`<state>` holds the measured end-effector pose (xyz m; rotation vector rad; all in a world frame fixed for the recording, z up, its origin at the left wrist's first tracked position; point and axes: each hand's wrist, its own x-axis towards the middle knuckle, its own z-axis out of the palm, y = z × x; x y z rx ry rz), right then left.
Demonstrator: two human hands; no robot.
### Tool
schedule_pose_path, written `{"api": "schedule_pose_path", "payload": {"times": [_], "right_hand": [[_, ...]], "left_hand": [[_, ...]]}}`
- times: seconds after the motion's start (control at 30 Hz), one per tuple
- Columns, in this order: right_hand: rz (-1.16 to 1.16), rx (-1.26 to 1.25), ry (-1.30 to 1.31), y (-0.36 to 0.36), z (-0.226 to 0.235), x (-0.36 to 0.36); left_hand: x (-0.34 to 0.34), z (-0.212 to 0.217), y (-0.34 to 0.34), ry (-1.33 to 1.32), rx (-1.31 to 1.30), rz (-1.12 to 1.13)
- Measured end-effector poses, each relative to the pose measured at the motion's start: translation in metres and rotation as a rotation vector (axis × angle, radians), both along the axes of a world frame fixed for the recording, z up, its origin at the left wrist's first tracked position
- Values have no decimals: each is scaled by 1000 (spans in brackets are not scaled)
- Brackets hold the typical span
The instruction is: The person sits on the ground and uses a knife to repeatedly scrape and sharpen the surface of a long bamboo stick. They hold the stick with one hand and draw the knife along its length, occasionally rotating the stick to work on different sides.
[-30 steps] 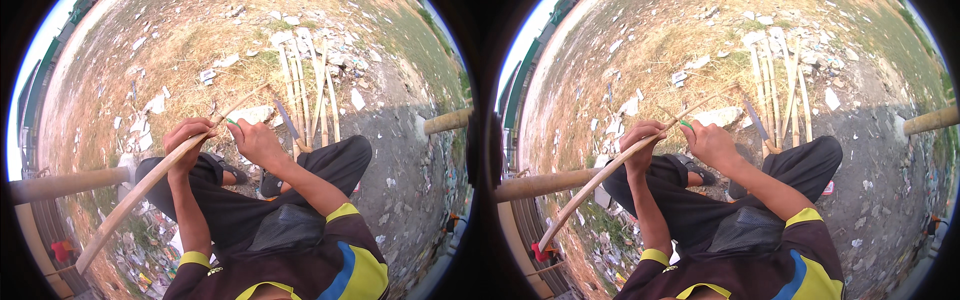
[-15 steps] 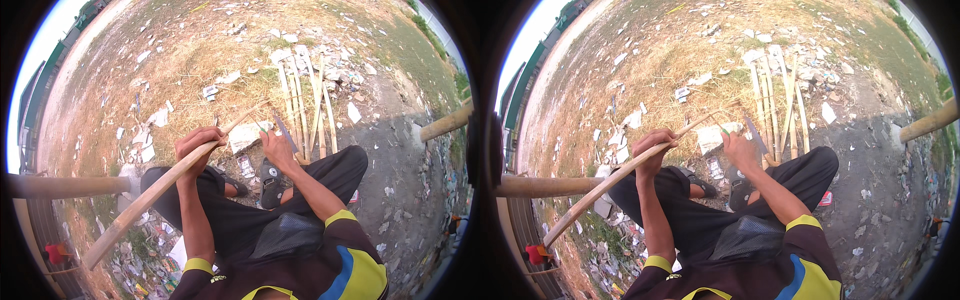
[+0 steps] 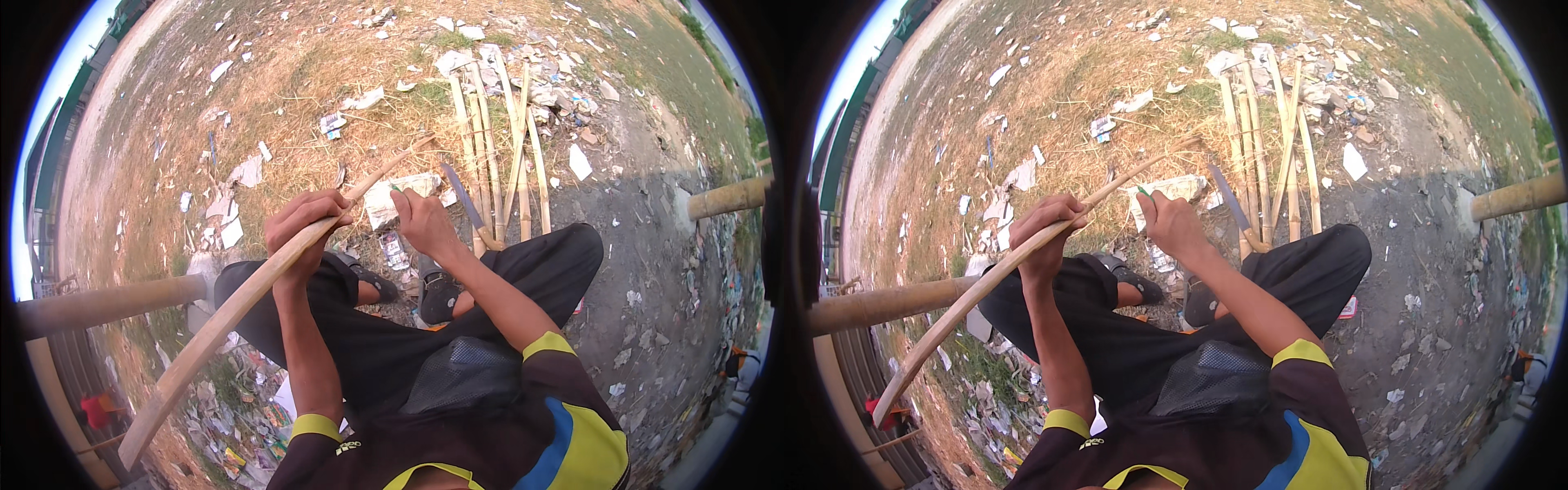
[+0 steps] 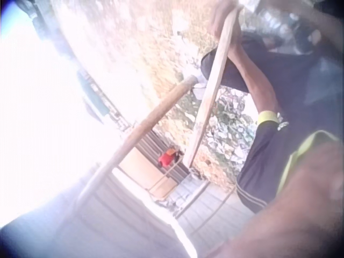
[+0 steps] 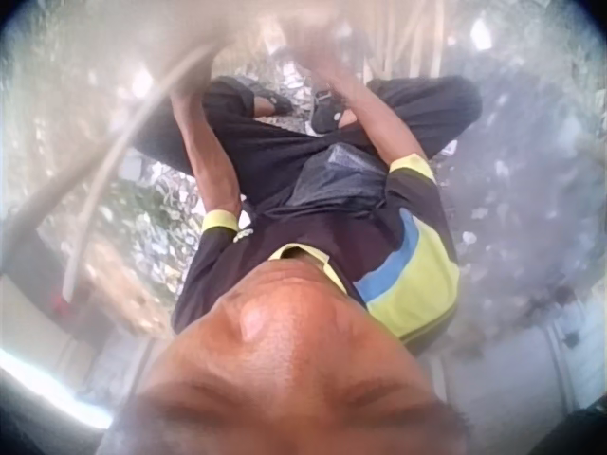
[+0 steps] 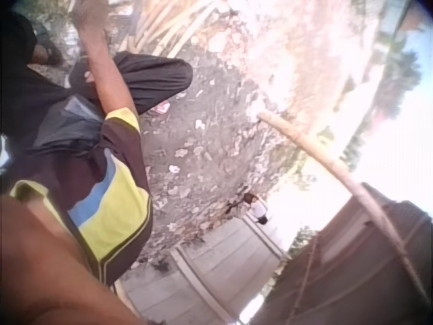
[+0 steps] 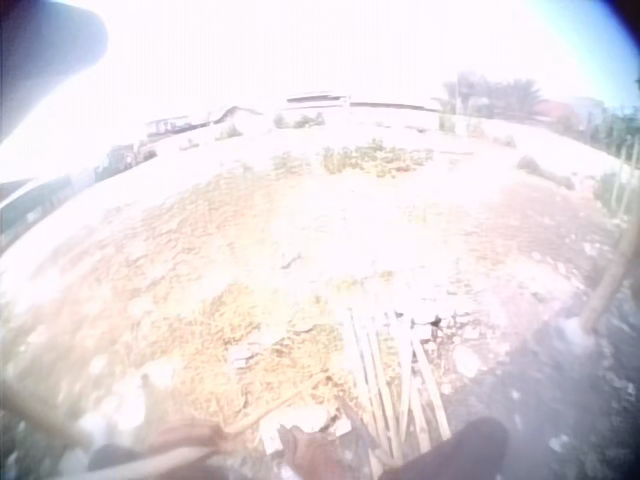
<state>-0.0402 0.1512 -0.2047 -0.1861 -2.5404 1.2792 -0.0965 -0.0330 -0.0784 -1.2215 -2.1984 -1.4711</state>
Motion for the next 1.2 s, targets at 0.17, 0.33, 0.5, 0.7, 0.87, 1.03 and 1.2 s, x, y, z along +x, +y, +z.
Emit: {"api": "schedule_pose_path", "payload": {"times": [0.17,0.33,0.5,0.7,0.87,1.03,1.2], "right_hand": [[-42,96,-153,22,-8,-5],[-161,245,-164,46,-71,-22],[-193,421,-253,61,-73,-28],[-212,393,-303,45,-2,-12],[63,-176,-206,17,53,16],[89,-243,-104,-18,84,17],[-68,28,-96,-5,13,-6]], "left_hand": [[1,0,4,28,-2,-7],[3,4,9,8,-15,-12],[7,1,11,13,11,61],[14,-5,10,-64,205,214],[12,-15,12,-163,253,325],[16,-16,15,-60,232,354],[16,-17,15,-102,271,360]]}}
